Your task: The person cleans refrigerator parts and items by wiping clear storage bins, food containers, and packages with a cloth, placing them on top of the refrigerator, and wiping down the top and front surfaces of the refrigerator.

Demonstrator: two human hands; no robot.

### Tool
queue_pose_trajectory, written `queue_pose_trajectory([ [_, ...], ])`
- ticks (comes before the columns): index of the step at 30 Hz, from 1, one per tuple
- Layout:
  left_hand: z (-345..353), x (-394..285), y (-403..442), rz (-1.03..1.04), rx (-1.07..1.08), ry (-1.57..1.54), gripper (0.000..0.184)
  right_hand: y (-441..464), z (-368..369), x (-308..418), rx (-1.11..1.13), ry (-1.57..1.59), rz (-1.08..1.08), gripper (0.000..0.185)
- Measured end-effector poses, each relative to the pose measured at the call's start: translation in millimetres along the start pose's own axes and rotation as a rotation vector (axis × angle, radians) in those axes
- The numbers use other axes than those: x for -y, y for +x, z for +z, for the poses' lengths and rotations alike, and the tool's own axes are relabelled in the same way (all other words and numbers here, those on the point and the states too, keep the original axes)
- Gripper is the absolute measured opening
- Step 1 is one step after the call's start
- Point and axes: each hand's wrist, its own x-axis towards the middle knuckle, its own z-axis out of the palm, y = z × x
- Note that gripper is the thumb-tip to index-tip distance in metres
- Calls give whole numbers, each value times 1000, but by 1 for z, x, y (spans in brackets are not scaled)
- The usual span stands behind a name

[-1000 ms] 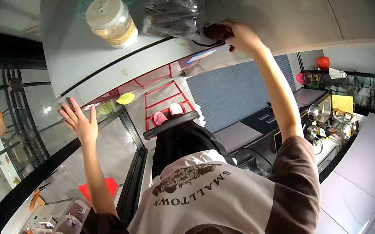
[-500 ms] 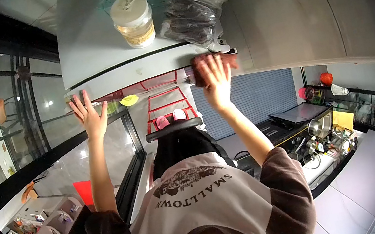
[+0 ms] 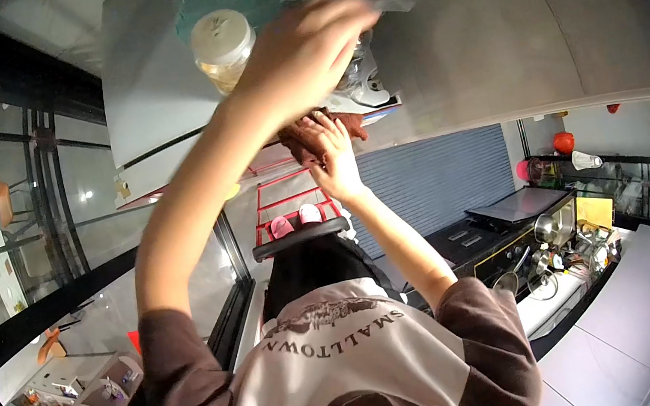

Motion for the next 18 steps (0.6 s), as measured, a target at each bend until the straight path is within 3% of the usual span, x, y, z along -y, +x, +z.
queue_pose_trajectory([
  [1,21,22,33,124,-36,146,26,0,1,-1,-2,1,0,52],
  [3,56,61,79,75,97,501,29,-1,2,-1,-14,20,0,52],
  [5,70,77,106,-148,490,592,30,1,-2,0,-14,39,0,51],
  [8,62,79,116,-145,733,595,29,1,-3,-1,-13,42,0,52],
  [11,58,81,125,-182,732,555,24,0,-2,-1,-14,77,18,54],
  [14,41,81,119,29,548,498,14,0,-2,-3,-2,35,-3,53],
  [18,-27,47,101,74,502,285,13,1,-4,-4,24,30,-16,57],
])
